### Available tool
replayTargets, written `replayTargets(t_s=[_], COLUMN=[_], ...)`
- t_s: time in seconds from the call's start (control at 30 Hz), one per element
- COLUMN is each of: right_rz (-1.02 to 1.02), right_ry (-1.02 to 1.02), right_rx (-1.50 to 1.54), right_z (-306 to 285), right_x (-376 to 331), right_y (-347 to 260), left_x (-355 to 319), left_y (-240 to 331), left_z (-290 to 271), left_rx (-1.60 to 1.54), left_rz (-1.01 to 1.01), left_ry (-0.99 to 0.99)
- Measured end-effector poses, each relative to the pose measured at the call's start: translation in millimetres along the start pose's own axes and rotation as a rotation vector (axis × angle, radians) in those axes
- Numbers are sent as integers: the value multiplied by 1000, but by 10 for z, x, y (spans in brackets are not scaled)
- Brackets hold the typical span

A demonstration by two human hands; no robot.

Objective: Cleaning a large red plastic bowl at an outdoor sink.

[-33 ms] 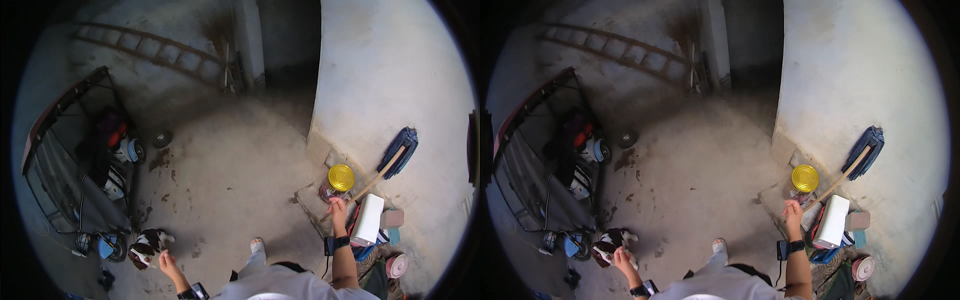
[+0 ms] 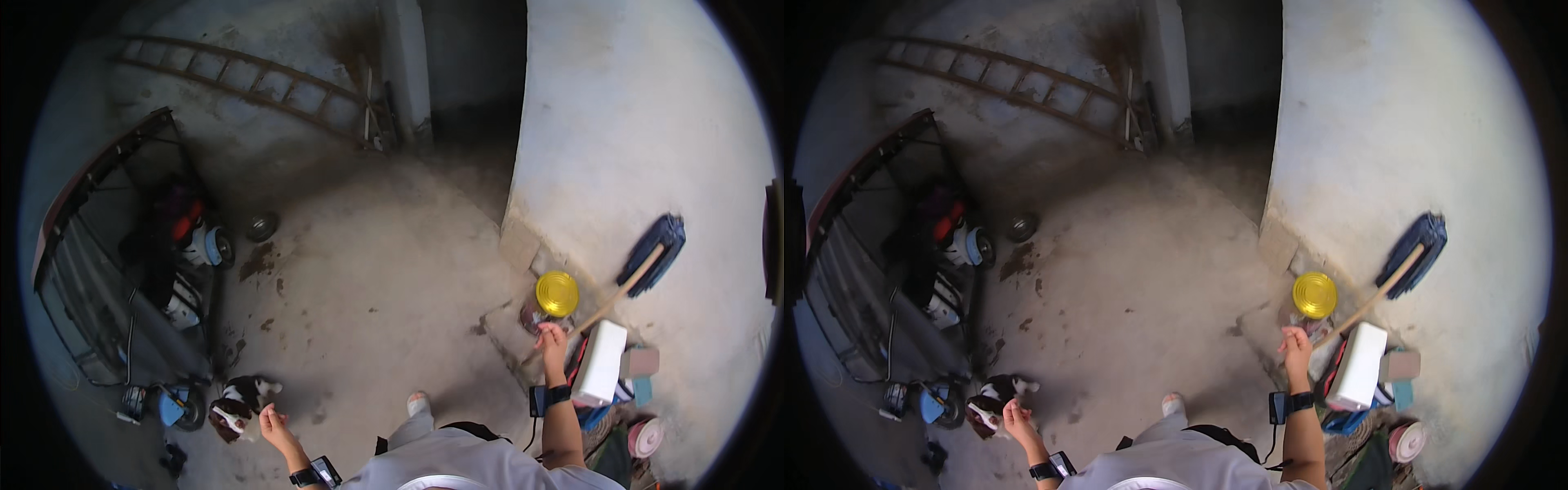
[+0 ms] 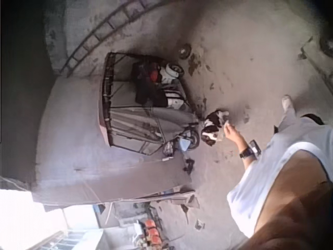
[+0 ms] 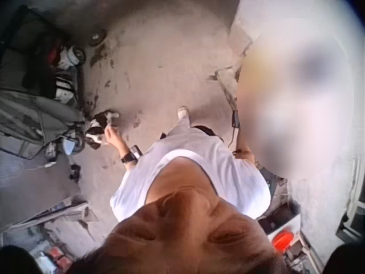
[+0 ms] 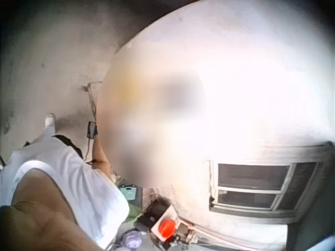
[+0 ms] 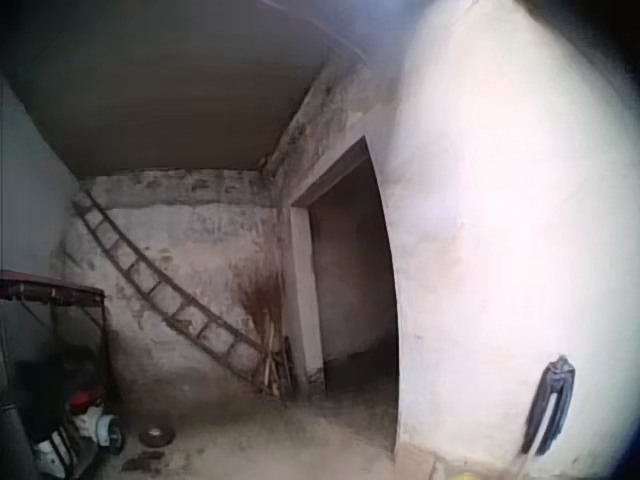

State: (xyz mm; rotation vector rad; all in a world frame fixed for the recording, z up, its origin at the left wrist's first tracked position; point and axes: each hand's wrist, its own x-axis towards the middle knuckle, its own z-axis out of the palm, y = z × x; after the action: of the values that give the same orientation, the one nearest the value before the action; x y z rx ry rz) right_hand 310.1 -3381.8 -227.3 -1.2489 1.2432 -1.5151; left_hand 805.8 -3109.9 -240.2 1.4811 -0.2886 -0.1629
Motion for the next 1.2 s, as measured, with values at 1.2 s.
replayTargets(t_s=[1.2], right_rz=[49], right_ry=[-243], right_rx=[-117], right_z=[3175], right_x=[10758], right_y=[1763], left_x=[3625], left_y=[-663], left_z=[12046], left_rx=[37], left_rz=[235], left_ry=[-580])
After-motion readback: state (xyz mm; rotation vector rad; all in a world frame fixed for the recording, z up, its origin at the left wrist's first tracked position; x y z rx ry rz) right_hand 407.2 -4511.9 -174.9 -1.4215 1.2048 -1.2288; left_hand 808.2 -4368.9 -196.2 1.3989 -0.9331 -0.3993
